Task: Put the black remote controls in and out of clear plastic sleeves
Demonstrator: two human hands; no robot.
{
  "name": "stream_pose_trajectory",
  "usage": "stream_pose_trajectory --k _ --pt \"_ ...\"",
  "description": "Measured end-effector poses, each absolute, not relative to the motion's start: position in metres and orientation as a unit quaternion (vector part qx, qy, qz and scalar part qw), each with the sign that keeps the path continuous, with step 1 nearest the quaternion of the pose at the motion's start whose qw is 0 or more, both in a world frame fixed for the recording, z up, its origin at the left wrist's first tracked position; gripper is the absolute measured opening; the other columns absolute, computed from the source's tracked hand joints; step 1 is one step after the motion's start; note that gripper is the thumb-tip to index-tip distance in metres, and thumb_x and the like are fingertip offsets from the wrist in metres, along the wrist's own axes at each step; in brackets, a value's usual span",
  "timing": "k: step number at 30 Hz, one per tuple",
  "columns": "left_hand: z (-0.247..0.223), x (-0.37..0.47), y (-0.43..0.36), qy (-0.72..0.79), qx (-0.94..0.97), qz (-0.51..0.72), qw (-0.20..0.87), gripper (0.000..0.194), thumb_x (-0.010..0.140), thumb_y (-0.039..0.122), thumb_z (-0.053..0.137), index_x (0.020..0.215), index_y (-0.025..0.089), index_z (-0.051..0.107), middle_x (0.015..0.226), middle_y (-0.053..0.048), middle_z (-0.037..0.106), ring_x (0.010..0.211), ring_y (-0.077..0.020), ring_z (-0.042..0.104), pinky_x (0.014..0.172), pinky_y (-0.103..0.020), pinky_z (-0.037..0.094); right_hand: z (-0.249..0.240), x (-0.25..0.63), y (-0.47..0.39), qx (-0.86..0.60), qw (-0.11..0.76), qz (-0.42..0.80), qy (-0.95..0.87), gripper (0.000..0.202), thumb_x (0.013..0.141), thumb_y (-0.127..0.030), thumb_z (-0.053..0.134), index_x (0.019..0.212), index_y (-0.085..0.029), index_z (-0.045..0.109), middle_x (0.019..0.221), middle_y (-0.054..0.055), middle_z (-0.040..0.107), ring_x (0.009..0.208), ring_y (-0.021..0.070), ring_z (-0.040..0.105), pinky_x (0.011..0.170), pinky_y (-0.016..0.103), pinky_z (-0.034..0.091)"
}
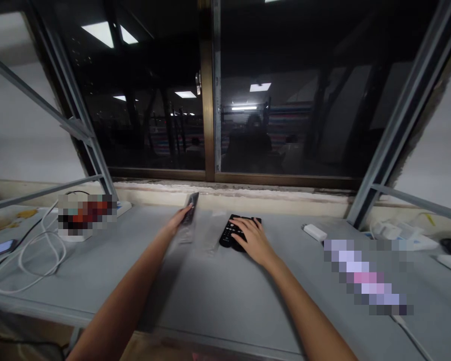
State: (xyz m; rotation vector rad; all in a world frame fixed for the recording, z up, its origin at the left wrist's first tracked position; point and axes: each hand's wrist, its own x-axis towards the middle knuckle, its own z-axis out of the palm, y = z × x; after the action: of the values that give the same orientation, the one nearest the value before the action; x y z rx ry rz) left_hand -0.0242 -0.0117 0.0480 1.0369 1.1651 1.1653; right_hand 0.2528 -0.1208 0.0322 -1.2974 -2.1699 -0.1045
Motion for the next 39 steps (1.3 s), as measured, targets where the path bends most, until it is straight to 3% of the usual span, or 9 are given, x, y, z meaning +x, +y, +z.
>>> stream_pose_trajectory --k 2,5,11,15,25,33,39 --pt "0.052 0.001 -0.017 0.418 0.386 0.552 0.609 0.017 0.081 0.028 0.062 0.073 0.014 0.063 0.064 -0.002 0.067 0.056 -0.0112 0.060 0.061 -0.020 0.047 0.039 0.244 -0.126 -0.442 0.328 -0.085 -0.830 0.035 0.095 -0.032 0.038 0.128 -0.027 0.051 0.127 0.007 0.058 0.117 0.0216 0.051 0.102 0.045 0.035" --pt "0.052 0.032 -0.025 0.340 0.357 0.542 0.680 0.013 0.085 0.017 0.054 0.078 0.012 0.064 0.071 -0.004 0.069 0.060 -0.0110 0.062 0.067 -0.021 0.049 0.047 0.231 -0.135 -0.398 0.341 -0.160 -0.836 0.029 0.094 -0.024 0.041 0.118 -0.024 0.057 0.117 0.007 0.063 0.107 0.0200 0.055 0.093 0.038 0.039" --pt "0.042 0.047 -0.037 0.297 0.399 0.501 0.708 0.014 0.086 0.015 0.055 0.080 0.008 0.066 0.077 -0.009 0.071 0.064 -0.0131 0.064 0.070 -0.024 0.050 0.048 0.225 -0.143 -0.324 0.372 -0.329 -0.805 0.012 0.089 -0.020 0.051 0.089 -0.019 0.064 0.095 0.006 0.067 0.086 0.0170 0.056 0.081 0.032 0.036" --pt "0.041 0.042 -0.038 0.290 0.401 0.498 0.712 0.016 0.088 0.017 0.053 0.084 0.008 0.066 0.081 -0.009 0.072 0.067 -0.0137 0.065 0.072 -0.026 0.051 0.044 0.230 -0.141 -0.325 0.366 -0.387 -0.781 0.012 0.087 -0.016 0.056 0.083 -0.023 0.065 0.095 0.003 0.068 0.090 0.0167 0.054 0.083 0.031 0.031" --pt "0.037 0.053 -0.045 0.245 0.422 0.488 0.724 0.012 0.082 0.020 0.062 0.088 0.010 0.065 0.088 -0.009 0.071 0.074 -0.0158 0.066 0.070 -0.028 0.053 0.047 0.225 -0.143 -0.386 0.333 -0.407 -0.758 0.016 0.088 -0.025 0.060 0.101 -0.028 0.067 0.111 0.002 0.067 0.098 0.0183 0.053 0.085 0.033 0.028" --pt "0.033 0.044 -0.034 0.273 0.381 0.533 0.705 0.007 0.082 0.017 0.061 0.085 0.011 0.065 0.079 -0.006 0.071 0.068 -0.0134 0.063 0.068 -0.024 0.051 0.052 0.223 -0.143 -0.370 0.240 -0.398 -0.805 0.020 0.091 -0.020 0.051 0.103 -0.020 0.066 0.120 0.006 0.063 0.108 0.0204 0.052 0.093 0.036 0.030" --pt "0.028 0.044 -0.031 0.270 0.408 0.494 0.719 0.012 0.080 0.018 0.066 0.090 0.012 0.065 0.085 -0.007 0.071 0.072 -0.0145 0.065 0.075 -0.028 0.052 0.052 0.230 -0.141 -0.408 0.231 -0.404 -0.785 0.036 0.094 -0.027 0.045 0.128 -0.018 0.053 0.136 0.009 0.052 0.120 0.0240 0.045 0.099 0.042 0.029"
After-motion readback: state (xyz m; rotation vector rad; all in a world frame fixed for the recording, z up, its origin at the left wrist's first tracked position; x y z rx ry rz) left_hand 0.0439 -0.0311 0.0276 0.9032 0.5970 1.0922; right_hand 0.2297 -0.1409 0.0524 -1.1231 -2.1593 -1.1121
